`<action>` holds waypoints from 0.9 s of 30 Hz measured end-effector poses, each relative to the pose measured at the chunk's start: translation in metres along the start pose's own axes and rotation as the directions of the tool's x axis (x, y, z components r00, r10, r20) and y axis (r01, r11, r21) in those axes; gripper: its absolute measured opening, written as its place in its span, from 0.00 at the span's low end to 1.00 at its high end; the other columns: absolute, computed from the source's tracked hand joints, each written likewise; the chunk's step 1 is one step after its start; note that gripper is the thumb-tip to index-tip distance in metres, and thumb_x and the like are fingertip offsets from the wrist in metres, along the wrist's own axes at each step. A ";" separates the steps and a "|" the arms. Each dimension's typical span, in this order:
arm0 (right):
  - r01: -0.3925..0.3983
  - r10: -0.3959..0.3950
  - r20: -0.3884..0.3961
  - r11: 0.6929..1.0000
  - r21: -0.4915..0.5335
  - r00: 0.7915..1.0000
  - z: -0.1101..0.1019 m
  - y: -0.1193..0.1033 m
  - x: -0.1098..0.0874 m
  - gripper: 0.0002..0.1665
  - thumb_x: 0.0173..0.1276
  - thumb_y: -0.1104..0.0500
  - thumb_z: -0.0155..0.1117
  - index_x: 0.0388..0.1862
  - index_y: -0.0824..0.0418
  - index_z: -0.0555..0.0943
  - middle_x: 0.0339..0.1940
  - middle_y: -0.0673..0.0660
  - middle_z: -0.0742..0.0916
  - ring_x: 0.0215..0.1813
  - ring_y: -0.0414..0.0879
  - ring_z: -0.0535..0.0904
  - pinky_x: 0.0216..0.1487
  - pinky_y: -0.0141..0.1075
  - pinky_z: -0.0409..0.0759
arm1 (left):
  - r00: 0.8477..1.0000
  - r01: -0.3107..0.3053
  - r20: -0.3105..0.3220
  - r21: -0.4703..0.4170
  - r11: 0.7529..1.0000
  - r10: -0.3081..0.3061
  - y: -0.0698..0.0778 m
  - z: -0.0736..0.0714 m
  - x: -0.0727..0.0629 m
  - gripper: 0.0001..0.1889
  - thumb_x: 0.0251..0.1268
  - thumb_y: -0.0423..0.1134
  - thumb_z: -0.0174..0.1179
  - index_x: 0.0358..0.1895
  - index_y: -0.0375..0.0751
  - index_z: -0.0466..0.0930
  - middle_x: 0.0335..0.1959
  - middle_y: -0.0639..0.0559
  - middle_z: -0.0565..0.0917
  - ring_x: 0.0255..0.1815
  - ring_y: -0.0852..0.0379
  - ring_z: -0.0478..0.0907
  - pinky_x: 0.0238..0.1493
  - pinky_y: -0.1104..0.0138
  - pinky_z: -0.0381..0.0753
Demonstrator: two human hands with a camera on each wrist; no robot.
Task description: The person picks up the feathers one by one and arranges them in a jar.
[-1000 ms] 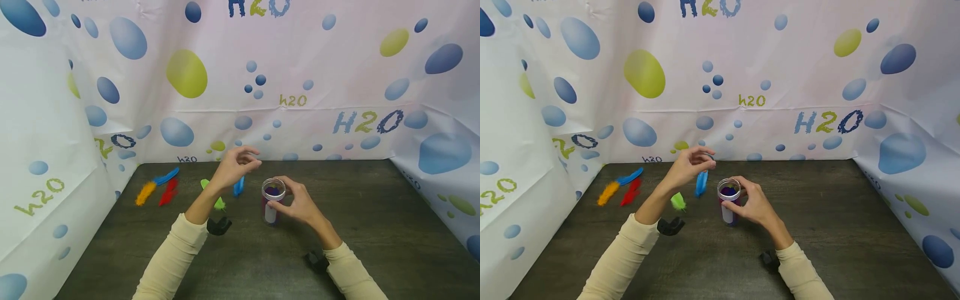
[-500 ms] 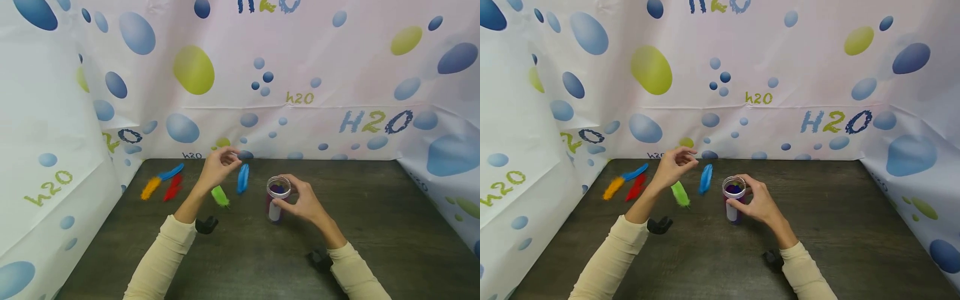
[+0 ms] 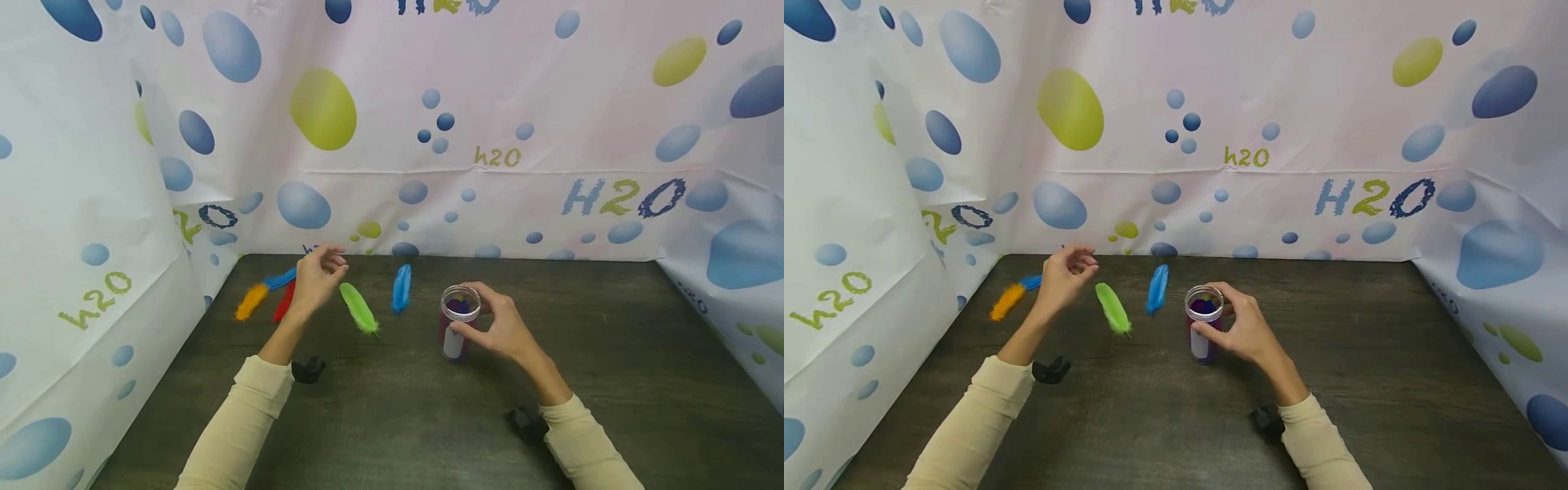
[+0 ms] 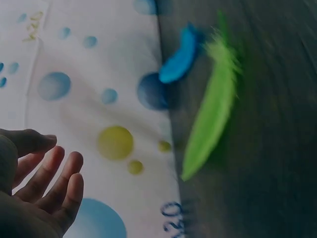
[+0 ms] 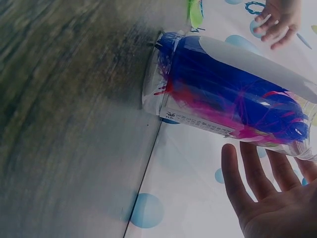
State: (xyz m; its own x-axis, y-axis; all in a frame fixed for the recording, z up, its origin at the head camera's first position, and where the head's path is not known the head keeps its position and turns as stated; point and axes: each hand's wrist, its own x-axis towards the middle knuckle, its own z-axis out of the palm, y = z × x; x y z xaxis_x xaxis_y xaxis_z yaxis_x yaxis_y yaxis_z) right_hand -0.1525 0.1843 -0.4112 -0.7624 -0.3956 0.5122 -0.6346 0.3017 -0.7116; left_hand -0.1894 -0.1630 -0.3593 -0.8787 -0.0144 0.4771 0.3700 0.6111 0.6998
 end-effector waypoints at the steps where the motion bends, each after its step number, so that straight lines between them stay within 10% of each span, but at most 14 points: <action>1: 0.000 0.000 -0.001 1.000 0.000 1.000 0.000 0.000 0.000 0.32 0.61 0.61 0.76 0.64 0.64 0.78 0.56 0.60 0.88 0.53 0.57 0.87 0.50 0.50 0.88 | 1.000 0.006 -0.011 0.011 1.000 -0.006 -0.004 -0.001 0.000 0.14 0.66 0.24 0.67 0.53 0.28 0.83 0.38 0.36 0.87 0.39 0.41 0.86 0.39 0.64 0.81; 13: -0.002 0.002 0.005 1.000 0.001 1.000 0.003 0.001 -0.001 0.33 0.61 0.62 0.77 0.65 0.65 0.78 0.56 0.61 0.88 0.54 0.56 0.86 0.51 0.46 0.87 | 0.982 0.173 -0.098 0.109 0.979 -0.163 -0.054 -0.036 -0.008 0.14 0.69 0.24 0.64 0.55 0.26 0.81 0.43 0.31 0.86 0.43 0.35 0.85 0.49 0.45 0.85; 27: -0.035 0.035 0.003 0.999 -0.015 0.999 0.001 0.001 0.000 0.34 0.61 0.61 0.76 0.65 0.66 0.77 0.57 0.63 0.87 0.55 0.60 0.86 0.52 0.58 0.86 | 0.949 0.314 -0.091 0.201 0.928 -0.302 -0.086 -0.057 -0.010 0.15 0.68 0.25 0.61 0.56 0.26 0.81 0.47 0.32 0.85 0.46 0.37 0.85 0.44 0.55 0.83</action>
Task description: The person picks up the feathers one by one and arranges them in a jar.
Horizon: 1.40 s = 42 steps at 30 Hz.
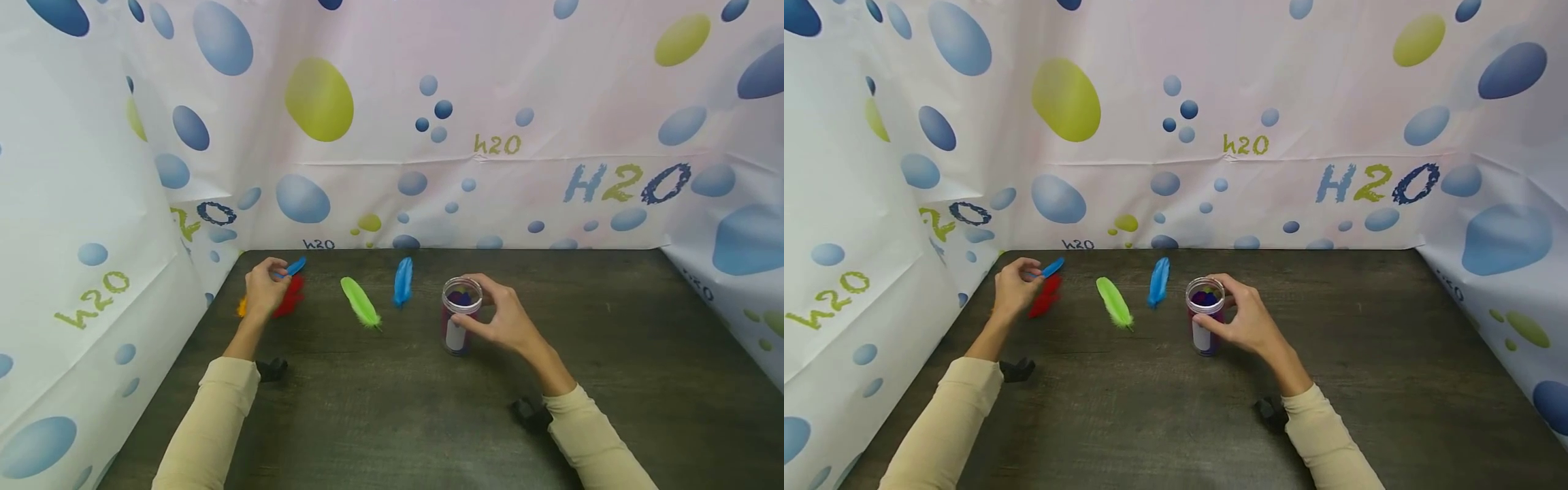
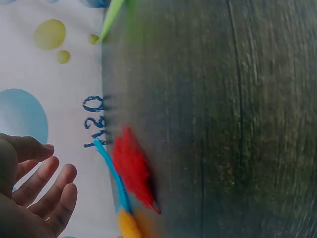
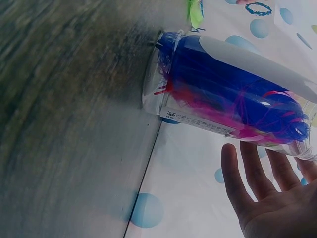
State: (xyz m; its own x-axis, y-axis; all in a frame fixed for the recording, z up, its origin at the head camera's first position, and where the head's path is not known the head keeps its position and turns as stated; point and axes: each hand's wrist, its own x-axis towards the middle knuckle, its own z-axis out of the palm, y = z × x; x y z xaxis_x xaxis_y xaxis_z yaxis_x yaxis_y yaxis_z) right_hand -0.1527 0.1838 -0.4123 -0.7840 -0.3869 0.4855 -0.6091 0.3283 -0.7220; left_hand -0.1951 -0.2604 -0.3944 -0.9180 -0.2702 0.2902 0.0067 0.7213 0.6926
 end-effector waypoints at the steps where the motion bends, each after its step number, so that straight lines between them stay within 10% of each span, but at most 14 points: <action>1: -0.001 0.001 0.000 1.000 -0.002 1.000 0.000 0.000 0.000 0.34 0.61 0.61 0.76 0.65 0.66 0.77 0.58 0.63 0.87 0.55 0.59 0.86 0.52 0.59 0.86 | 1.000 0.004 0.007 0.014 1.000 -0.004 -0.001 0.001 0.001 0.15 0.68 0.25 0.61 0.56 0.27 0.81 0.47 0.32 0.85 0.45 0.38 0.85 0.44 0.56 0.82; 28: -0.011 0.011 0.005 1.000 0.017 1.000 0.001 -0.003 -0.001 0.33 0.62 0.60 0.77 0.65 0.64 0.78 0.57 0.61 0.87 0.55 0.56 0.85 0.52 0.53 0.86 | 0.975 0.095 0.183 0.182 0.979 -0.129 -0.023 0.026 0.019 0.19 0.71 0.26 0.59 0.63 0.24 0.75 0.62 0.25 0.77 0.61 0.30 0.75 0.65 0.40 0.76; 42: 0.018 -0.018 -0.003 1.000 0.014 1.000 0.001 -0.002 0.000 0.32 0.61 0.61 0.77 0.64 0.64 0.78 0.56 0.61 0.88 0.54 0.57 0.86 0.51 0.47 0.87 | 0.982 0.054 0.174 0.112 0.992 -0.073 -0.024 0.029 0.019 0.18 0.65 0.19 0.58 0.59 0.21 0.76 0.55 0.24 0.80 0.57 0.29 0.78 0.62 0.40 0.79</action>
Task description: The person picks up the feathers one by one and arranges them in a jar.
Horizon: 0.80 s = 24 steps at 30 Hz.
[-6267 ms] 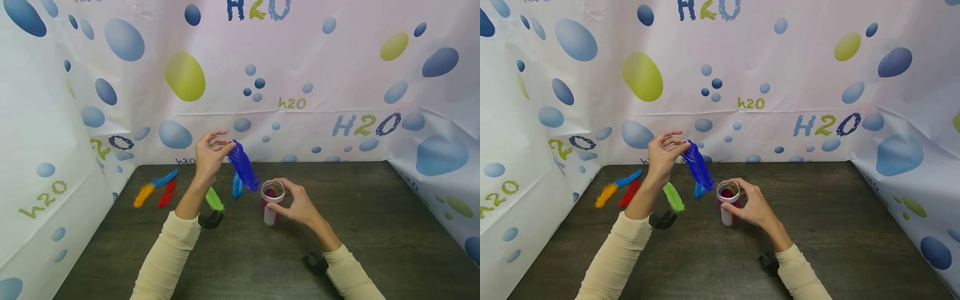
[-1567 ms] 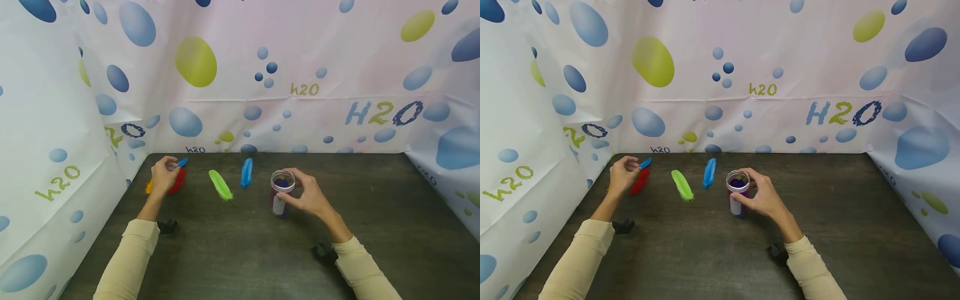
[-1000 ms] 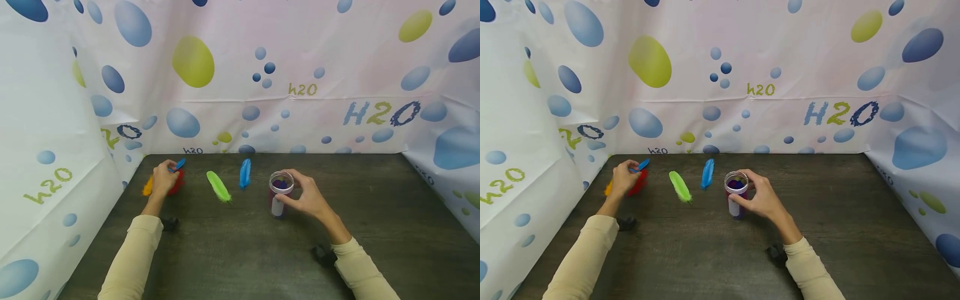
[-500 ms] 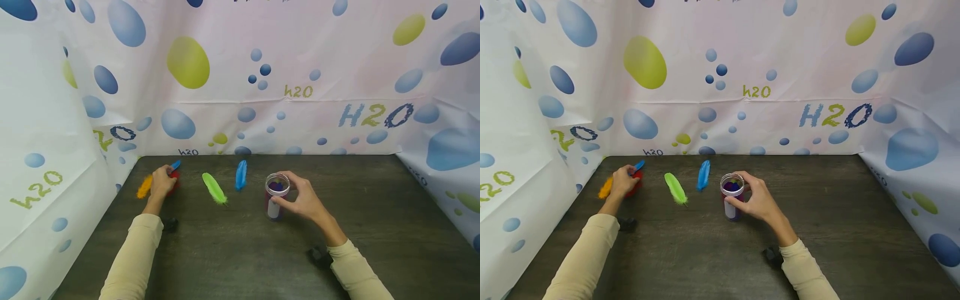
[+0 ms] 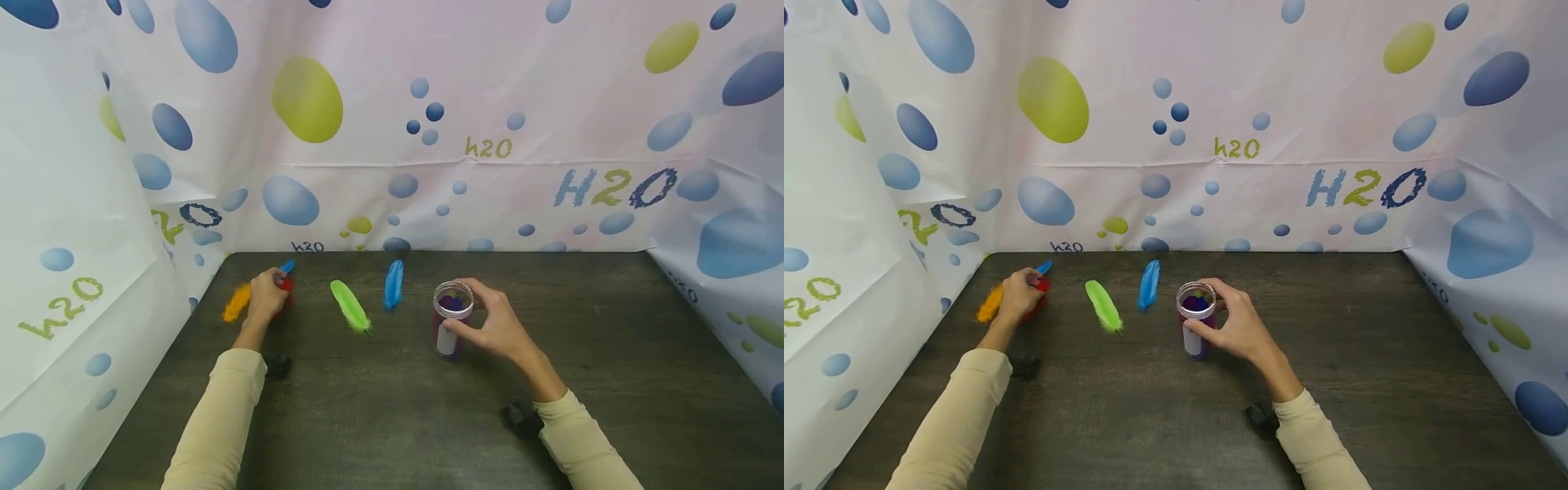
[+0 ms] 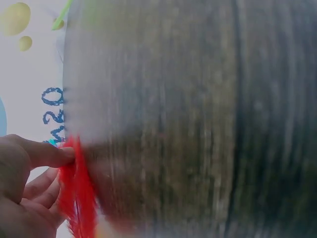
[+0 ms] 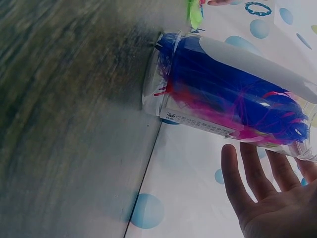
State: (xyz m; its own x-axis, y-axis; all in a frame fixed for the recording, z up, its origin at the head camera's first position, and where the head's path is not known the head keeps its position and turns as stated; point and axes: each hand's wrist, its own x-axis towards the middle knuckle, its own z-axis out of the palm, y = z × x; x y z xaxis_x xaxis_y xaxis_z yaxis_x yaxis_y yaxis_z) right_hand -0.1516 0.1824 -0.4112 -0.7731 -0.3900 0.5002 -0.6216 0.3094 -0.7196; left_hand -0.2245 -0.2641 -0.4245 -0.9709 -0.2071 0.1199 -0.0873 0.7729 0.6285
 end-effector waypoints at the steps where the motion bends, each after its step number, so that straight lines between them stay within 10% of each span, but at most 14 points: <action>1: 0.002 -0.002 0.000 1.000 -0.002 1.000 0.000 0.000 0.000 0.32 0.61 0.61 0.77 0.64 0.64 0.78 0.56 0.62 0.88 0.54 0.57 0.86 0.51 0.47 0.87 | 1.000 -0.003 -0.004 -0.011 1.000 0.003 0.001 0.000 0.000 0.18 0.65 0.19 0.58 0.58 0.22 0.77 0.54 0.24 0.81 0.57 0.29 0.78 0.61 0.41 0.79; 24: -0.004 0.004 0.003 1.000 -0.002 1.000 -0.001 0.000 0.000 0.33 0.61 0.61 0.77 0.64 0.64 0.78 0.56 0.60 0.88 0.55 0.55 0.86 0.52 0.48 0.87 | 0.996 -0.051 -0.081 -0.206 0.977 0.035 0.027 -0.003 -0.009 0.19 0.70 0.26 0.65 0.62 0.26 0.78 0.48 0.29 0.86 0.50 0.35 0.86 0.55 0.48 0.85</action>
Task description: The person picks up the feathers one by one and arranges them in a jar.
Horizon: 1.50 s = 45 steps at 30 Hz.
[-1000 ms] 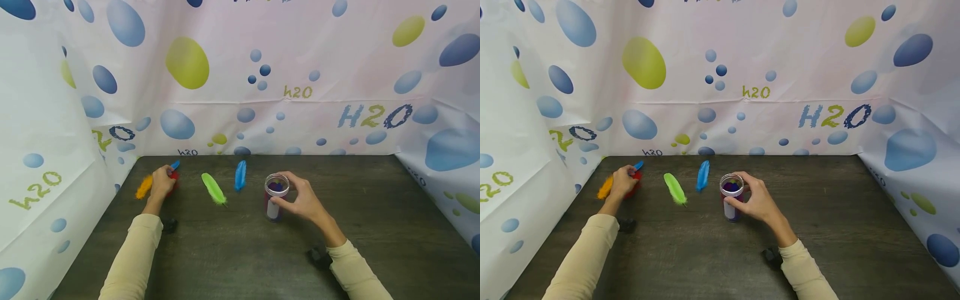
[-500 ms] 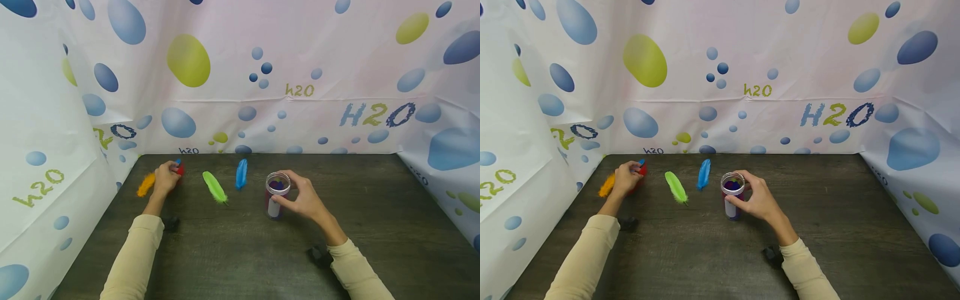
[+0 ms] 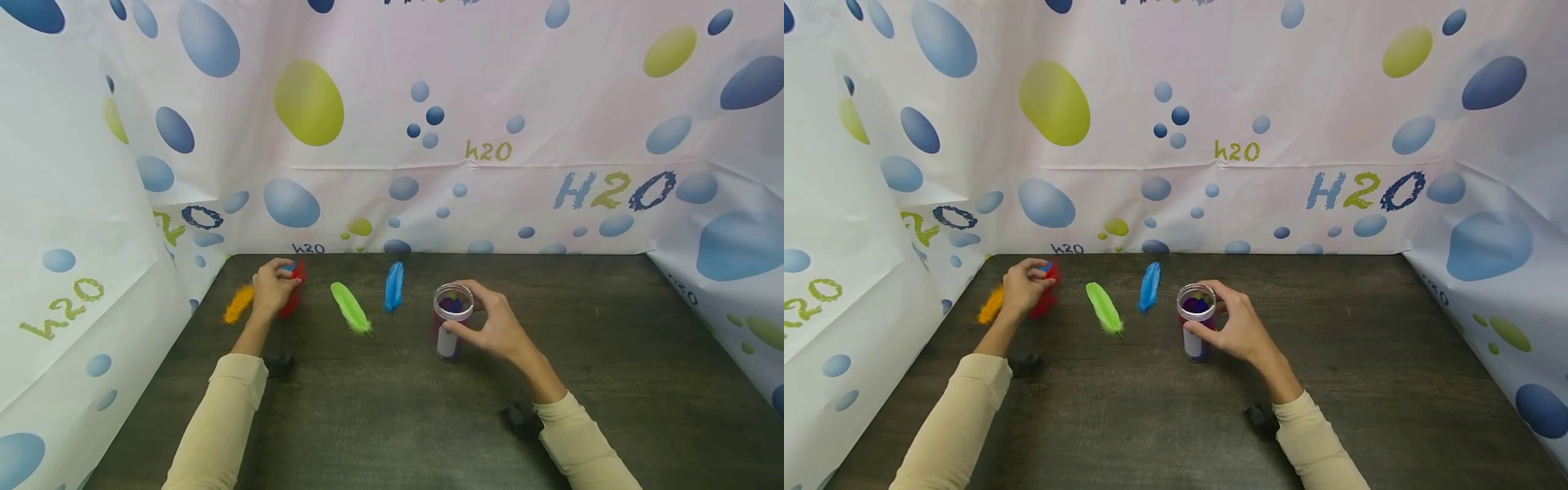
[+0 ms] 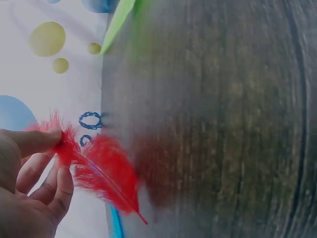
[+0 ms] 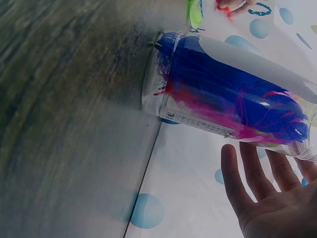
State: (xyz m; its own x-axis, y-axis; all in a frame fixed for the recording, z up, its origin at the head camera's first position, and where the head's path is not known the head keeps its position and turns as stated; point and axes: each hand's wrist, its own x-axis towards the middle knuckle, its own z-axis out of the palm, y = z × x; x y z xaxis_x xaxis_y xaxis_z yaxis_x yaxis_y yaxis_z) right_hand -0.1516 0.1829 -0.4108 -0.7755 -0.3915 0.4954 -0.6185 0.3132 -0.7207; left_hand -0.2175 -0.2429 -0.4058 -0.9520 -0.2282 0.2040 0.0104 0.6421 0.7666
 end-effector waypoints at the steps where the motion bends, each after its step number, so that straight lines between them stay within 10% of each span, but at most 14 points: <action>1: 0.002 -0.002 0.000 1.000 -0.001 1.000 0.000 0.000 0.000 0.33 0.61 0.61 0.77 0.65 0.64 0.78 0.56 0.60 0.88 0.55 0.55 0.86 0.52 0.48 0.87 | 1.000 -0.005 -0.008 -0.003 1.000 0.005 0.001 0.000 0.000 0.18 0.70 0.26 0.65 0.61 0.26 0.79 0.48 0.29 0.86 0.50 0.34 0.86 0.56 0.47 0.84; 20: -0.008 0.008 0.005 1.000 0.007 1.000 0.000 -0.001 0.000 0.32 0.61 0.60 0.77 0.64 0.63 0.78 0.57 0.59 0.88 0.55 0.55 0.86 0.52 0.51 0.86 | 0.997 -0.060 -0.055 -0.028 0.998 0.058 0.021 -0.001 -0.003 0.12 0.72 0.35 0.67 0.45 0.25 0.86 0.45 0.30 0.87 0.46 0.37 0.84 0.54 0.47 0.84; 27: -0.001 0.001 0.001 1.000 0.011 1.000 0.000 0.000 0.000 0.32 0.61 0.60 0.77 0.64 0.63 0.78 0.56 0.59 0.88 0.54 0.55 0.86 0.50 0.49 0.87 | 1.000 -0.015 -0.022 -0.129 0.992 0.013 0.037 -0.003 -0.007 0.15 0.72 0.38 0.67 0.49 0.25 0.86 0.47 0.33 0.86 0.42 0.51 0.82 0.43 0.73 0.81; 45: 0.004 -0.004 -0.002 1.000 -0.004 1.000 -0.001 -0.001 0.000 0.33 0.61 0.58 0.77 0.64 0.64 0.78 0.56 0.60 0.88 0.53 0.55 0.86 0.50 0.46 0.87 | 0.991 -0.084 0.046 -0.513 0.854 0.125 0.095 -0.003 -0.023 0.18 0.67 0.27 0.68 0.58 0.23 0.79 0.31 0.61 0.85 0.32 0.66 0.84 0.39 0.71 0.87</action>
State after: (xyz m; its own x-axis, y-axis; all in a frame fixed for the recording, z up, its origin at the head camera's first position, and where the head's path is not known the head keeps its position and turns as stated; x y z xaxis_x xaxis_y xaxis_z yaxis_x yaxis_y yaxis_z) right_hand -0.1508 0.1833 -0.4096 -0.7731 -0.3910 0.4995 -0.6223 0.3147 -0.7168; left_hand -0.1935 -0.1785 -0.3361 -0.9564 -0.1123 0.2697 0.2455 0.1918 0.9503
